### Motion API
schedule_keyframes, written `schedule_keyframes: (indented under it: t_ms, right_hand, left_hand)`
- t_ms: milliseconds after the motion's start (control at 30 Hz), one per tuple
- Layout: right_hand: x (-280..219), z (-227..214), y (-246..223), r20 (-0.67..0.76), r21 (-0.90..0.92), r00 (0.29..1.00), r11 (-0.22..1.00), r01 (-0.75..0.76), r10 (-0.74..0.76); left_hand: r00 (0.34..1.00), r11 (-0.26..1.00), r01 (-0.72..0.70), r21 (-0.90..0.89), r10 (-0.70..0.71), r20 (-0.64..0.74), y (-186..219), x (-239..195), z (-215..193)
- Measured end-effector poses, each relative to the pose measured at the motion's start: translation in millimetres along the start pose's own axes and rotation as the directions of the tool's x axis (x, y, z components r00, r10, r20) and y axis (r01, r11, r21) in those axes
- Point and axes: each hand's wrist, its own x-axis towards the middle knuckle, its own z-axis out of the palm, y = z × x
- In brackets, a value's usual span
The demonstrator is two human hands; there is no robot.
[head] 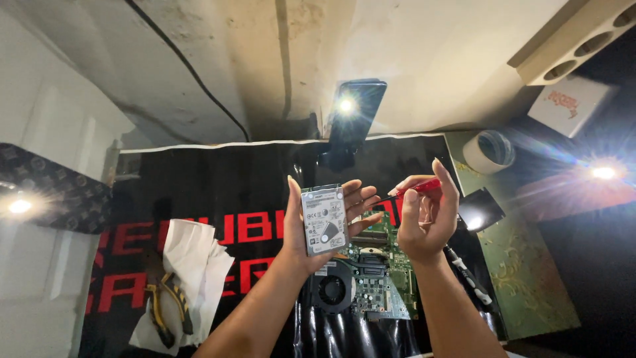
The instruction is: The person holds a hard drive and uses a screwdriver to remove and reinsert screws on both sides. The person flips the hard drive over and repeats the screw removal and insertion process.
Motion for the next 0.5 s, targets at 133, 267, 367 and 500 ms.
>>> schedule_keyframes:
  t_ms: [133,267,367,500]
  right_hand:
    - [-3.1,-5.8,9.8,-0.023,-0.019,1.0,1.0,0.012,-0.012]
    - [-1.1,-10.5,14.2,-0.06,-0.055,0.998,0.998,-0.014,0.011]
    - [0.5,-8.2,11.8,-0.074,-0.06,0.997,0.998,-0.03,0.026]
    - [2.5,-0.9,5.4,-0.067,-0.035,0.996,0.997,-0.062,0.06]
  left_hand:
    - [0.997,1.0,0.024,-0.019,-0.025,-0.067,1.8,-0.7,4.2]
    - [0.993,0.999,0.035,-0.021,-0.037,-0.109,3.3,5.0,8.9]
    - [0.99,0.999,0.032,-0.012,-0.033,-0.134,5.4,4.4,7.9]
    - [0.989,0.999,0.046,0.014,-0.043,-0.14,8.8,3.6,11.4]
